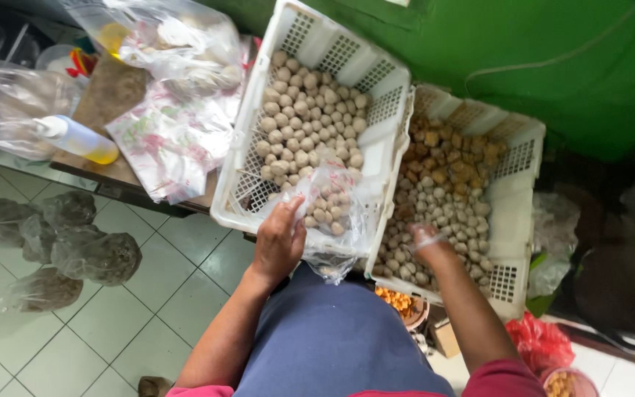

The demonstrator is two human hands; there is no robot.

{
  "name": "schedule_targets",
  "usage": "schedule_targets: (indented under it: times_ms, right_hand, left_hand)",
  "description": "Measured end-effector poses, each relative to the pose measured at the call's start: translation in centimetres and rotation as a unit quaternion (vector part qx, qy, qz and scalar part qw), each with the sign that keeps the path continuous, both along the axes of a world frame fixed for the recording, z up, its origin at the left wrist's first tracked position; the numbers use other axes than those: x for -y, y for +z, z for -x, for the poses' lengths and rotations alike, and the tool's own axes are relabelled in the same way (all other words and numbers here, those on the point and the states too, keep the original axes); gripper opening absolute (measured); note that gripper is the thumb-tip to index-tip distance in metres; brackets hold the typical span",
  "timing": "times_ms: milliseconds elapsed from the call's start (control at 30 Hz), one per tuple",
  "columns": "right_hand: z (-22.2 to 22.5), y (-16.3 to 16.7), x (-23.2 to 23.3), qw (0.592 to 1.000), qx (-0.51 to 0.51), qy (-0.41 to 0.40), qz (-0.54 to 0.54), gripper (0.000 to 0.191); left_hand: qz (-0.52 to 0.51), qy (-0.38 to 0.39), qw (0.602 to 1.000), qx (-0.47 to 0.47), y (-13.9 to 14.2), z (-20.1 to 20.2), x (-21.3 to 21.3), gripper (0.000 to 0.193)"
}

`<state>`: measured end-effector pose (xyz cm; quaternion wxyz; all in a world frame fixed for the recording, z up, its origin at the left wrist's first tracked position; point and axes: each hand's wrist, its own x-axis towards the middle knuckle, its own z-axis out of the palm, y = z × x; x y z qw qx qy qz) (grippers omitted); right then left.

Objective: The person holds a plastic bag open and picks meatballs one at a time from a white plastic crate, placing them into the bag. They continue filling the bag from the crate of meatballs beside a second crate of fried items, occasionally adjusting the bag as it fills.

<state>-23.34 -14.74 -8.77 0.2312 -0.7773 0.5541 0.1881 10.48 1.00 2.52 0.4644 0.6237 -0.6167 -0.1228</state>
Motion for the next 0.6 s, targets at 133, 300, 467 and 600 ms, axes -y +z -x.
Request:
schedule_targets:
  times_ms: [133,300,467,600]
  right_hand:
    - [-0.8,1.6,-0.6,1.000,-0.002,-0.014,-0.010,0.053]
    - [0.4,0.2,-0.6,0.998,0.028,-0.053,-0.020,0.065]
    - [2.2,0.8,1.5,0.947,0.161,-0.273,-0.058,0.034]
    - [-0.2,3.7,0.3,0.810,0.510,-0.280,-0.071,0.034]
  left_hand:
    - [0.033,-0.008,0.999,-0.001,0.1,0.0,-0.1,0.048]
    - [0.029,-0.006,1.000,-0.002,0.0,0.0,-0.1,0.049]
    - [0.066,-0.009,0.997,0.025,0.0,-0.2,0.1,0.052]
    - [0.013,-0.009,1.000,-0.005,-0.1,-0.2,-0.1,0.048]
